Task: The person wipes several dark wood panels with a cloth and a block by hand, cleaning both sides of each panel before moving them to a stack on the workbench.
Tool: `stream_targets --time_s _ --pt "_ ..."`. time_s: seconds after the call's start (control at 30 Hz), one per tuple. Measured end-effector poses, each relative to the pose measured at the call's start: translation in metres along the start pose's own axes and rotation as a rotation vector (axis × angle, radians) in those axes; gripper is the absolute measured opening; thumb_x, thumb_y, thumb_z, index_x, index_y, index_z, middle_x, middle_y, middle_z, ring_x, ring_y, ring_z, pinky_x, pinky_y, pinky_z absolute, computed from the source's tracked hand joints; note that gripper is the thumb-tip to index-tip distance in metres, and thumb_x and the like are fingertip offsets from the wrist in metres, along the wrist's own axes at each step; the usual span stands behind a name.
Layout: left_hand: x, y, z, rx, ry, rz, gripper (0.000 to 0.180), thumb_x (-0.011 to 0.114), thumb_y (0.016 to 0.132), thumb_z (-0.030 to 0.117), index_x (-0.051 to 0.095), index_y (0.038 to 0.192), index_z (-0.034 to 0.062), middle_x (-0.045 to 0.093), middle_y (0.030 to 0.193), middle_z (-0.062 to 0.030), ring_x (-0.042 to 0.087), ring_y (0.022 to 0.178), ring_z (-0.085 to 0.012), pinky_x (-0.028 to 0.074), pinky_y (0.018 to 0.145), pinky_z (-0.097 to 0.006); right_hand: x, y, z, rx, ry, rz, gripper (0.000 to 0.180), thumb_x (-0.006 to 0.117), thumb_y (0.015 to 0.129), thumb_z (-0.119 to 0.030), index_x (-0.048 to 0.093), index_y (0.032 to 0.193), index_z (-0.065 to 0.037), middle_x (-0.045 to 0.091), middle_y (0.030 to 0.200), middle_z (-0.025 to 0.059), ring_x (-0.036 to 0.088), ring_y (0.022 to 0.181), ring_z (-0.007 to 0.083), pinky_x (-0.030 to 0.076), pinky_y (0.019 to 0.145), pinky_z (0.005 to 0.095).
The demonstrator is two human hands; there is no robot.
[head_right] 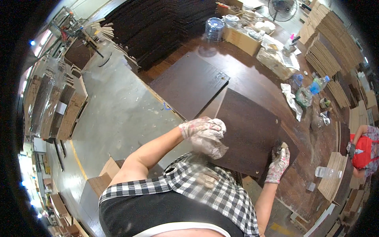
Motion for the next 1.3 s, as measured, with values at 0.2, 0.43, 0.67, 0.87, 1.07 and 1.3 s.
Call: stream_targets --time_s 0.2,0.43,0.67,0.87,1.07,1.3 --pt "-0.080 -0.016 0.063 -0.444 0.170 0.119 0.039 0.062 0.089 0.019 0.063 0.127 0.0122 0.061 0.132 -0.0098 0.054 0.127 -0.0288 0.040 0.111 -0.039 0.028 0.015 -0.023 -0.117 0.114 -0.100 0.029 0.060 0.100 -0.015 0.061 0.128 -0.009 0.065 0.124 0.0017 0.063 0.102 0.0141 0.053 0.093 0.0373" --pt "-0.116 0.011 0.066 -0.686 0.796 -0.084 0.032 0.066 0.080 0.029 0.061 0.105 0.0106 0.062 0.098 -0.0093 0.060 0.094 -0.0266 0.046 0.087 -0.037 0.044 0.018 0.004 -0.099 0.101 -0.113 0.030 0.062 0.098 -0.010 0.062 0.128 -0.005 0.068 0.112 0.0016 0.064 0.091 0.0087 0.052 0.079 0.0248" --pt "-0.127 -0.018 0.051 -0.582 0.627 0.241 0.026 0.064 0.080 0.031 0.064 0.099 0.0131 0.061 0.093 -0.0089 0.056 0.093 -0.0296 0.042 0.084 -0.040 0.046 0.005 0.027 -0.072 -0.055 -0.204 0.035 0.059 0.099 -0.010 0.057 0.134 -0.002 0.065 0.118 0.0052 0.064 0.097 0.0120 0.054 0.083 0.0255" --pt "-0.131 -0.129 0.000 -1.050 0.206 -0.009 0.042 0.060 0.093 0.018 0.058 0.135 0.0108 0.056 0.139 -0.0084 0.055 0.123 -0.0235 0.041 0.109 -0.034 0.061 -0.006 0.022 -0.075 -0.246 -0.323 0.037 0.054 0.103 -0.017 0.055 0.137 -0.002 0.065 0.118 0.0053 0.063 0.100 0.0131 0.052 0.088 0.0271" --pt "-0.155 -0.112 0.057 -0.993 0.267 0.111 0.083 0.080 0.067 0.053 0.057 0.135 0.0135 0.055 0.137 -0.0078 0.048 0.129 -0.0277 0.034 0.114 -0.040 0.063 -0.005 0.009 -0.455 -0.664 -0.434 0.038 0.055 0.102 -0.018 0.055 0.136 -0.001 0.063 0.125 0.0087 0.062 0.110 0.0174 0.052 0.094 0.0303" --pt "-0.091 0.006 0.082 -0.615 0.253 0.505 0.033 0.060 0.094 0.030 0.067 0.124 0.0174 0.061 0.129 -0.0051 0.052 0.127 -0.0240 0.040 0.111 -0.036 0.215 -0.117 0.007 0.142 0.023 -1.131 0.073 0.077 0.086 -0.032 0.046 0.145 -0.002 0.053 0.139 0.0132 0.062 0.110 0.0212 0.051 0.094 0.0351"
Point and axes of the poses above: each hand's wrist, its own y-axis towards the middle knuckle, its own x-axis out of the palm, z = x × y, the point moved 5 cm from there along y, towards the middle knuckle
